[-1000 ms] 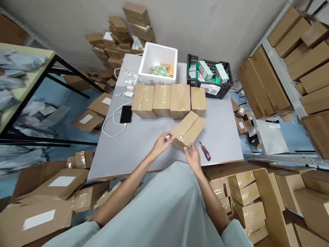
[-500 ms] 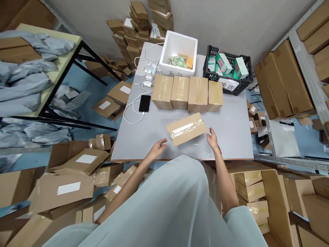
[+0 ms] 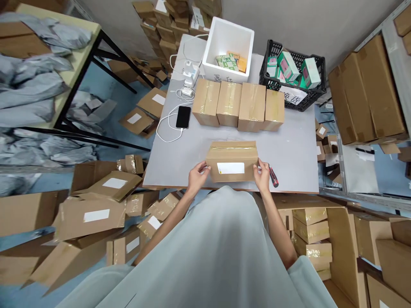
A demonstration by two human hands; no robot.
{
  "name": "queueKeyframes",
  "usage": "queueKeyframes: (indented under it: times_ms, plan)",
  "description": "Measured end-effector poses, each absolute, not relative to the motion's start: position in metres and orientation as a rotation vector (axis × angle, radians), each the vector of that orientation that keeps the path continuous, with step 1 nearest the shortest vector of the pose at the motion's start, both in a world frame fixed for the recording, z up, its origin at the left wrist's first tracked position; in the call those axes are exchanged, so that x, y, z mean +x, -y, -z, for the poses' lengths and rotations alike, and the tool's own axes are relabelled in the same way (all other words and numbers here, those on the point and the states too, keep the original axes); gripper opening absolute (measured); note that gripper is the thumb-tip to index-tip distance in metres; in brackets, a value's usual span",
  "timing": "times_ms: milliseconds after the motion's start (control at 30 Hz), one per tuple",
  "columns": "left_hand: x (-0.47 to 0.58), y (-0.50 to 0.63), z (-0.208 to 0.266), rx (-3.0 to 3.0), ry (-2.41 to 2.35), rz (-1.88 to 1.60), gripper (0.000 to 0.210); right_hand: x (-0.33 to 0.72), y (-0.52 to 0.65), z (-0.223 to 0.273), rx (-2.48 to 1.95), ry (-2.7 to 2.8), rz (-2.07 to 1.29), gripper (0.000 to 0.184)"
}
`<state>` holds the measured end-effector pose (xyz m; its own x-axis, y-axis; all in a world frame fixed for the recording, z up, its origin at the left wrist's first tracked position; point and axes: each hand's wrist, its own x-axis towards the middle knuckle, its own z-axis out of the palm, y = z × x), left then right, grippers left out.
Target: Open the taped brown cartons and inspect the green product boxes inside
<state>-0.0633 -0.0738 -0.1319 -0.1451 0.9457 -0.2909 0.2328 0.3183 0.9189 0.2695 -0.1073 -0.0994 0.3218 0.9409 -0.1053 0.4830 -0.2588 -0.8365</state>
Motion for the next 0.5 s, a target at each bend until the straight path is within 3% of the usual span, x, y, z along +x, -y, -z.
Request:
queueKeyframes:
  times_ms: [333,500]
  plan:
    - [-0.063,0.026,0.151,1.050,-1.609,-0.842,0.048,0.279,0.073,0.128,-1.824,1.122,-1.029,0.055]
    - [-0.070,0.050,0.157,1.014,-1.629,-0.785,0.036,0.286,0.098,0.137,-1.845,1.026,-1.163,0.048]
